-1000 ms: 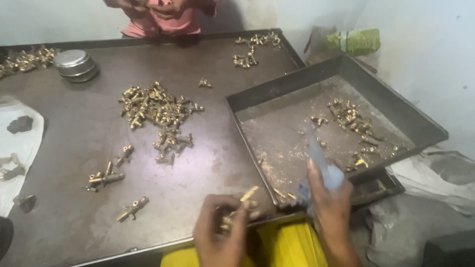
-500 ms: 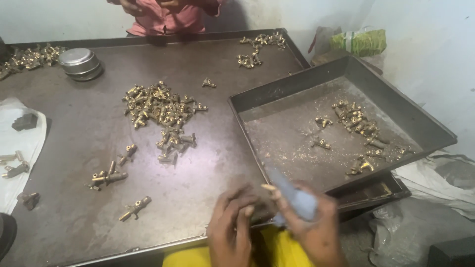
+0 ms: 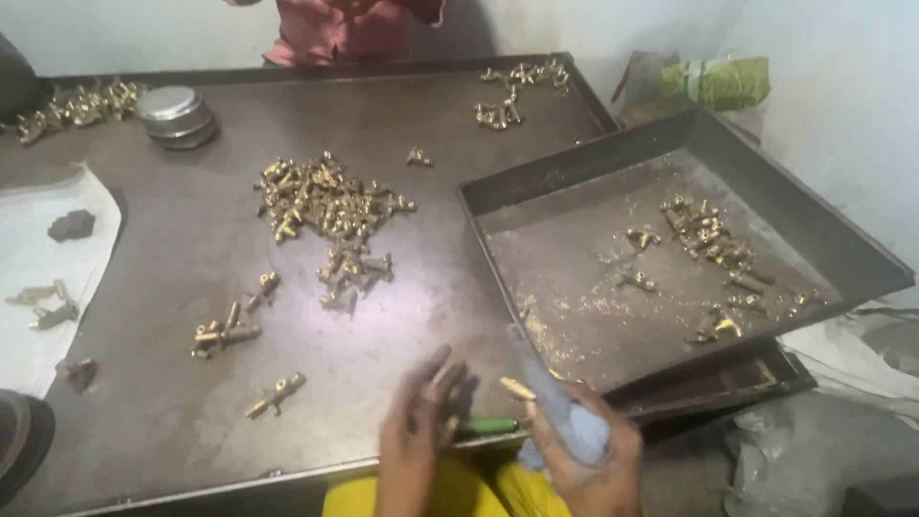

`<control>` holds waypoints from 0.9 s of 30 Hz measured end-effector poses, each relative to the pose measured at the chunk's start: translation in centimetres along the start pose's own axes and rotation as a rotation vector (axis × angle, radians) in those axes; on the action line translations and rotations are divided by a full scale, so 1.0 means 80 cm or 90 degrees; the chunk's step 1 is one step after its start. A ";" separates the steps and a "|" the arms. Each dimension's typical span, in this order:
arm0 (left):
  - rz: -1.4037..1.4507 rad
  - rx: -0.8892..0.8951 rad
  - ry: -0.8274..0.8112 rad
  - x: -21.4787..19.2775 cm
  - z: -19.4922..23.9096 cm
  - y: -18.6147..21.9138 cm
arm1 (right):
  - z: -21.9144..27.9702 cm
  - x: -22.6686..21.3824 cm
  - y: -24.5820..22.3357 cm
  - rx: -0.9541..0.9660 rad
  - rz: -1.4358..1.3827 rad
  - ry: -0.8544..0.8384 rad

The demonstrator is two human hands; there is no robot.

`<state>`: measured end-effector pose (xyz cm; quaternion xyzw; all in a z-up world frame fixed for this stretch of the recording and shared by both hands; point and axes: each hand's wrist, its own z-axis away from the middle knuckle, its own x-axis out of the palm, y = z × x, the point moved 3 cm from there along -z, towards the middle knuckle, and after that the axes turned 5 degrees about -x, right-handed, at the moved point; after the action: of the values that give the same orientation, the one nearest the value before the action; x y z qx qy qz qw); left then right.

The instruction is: Cleaning and inspecting small brass metal components at a workbench.

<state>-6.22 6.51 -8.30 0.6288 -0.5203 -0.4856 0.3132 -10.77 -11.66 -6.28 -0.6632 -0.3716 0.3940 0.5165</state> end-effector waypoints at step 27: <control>0.759 -0.371 -0.060 0.051 0.038 -0.042 | 0.017 0.031 0.038 -0.026 0.007 -0.279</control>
<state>-7.96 3.81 -13.49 0.1014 -0.6396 -0.3772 0.6621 -10.68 -9.46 -9.78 -0.5741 -0.4796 0.5238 0.4075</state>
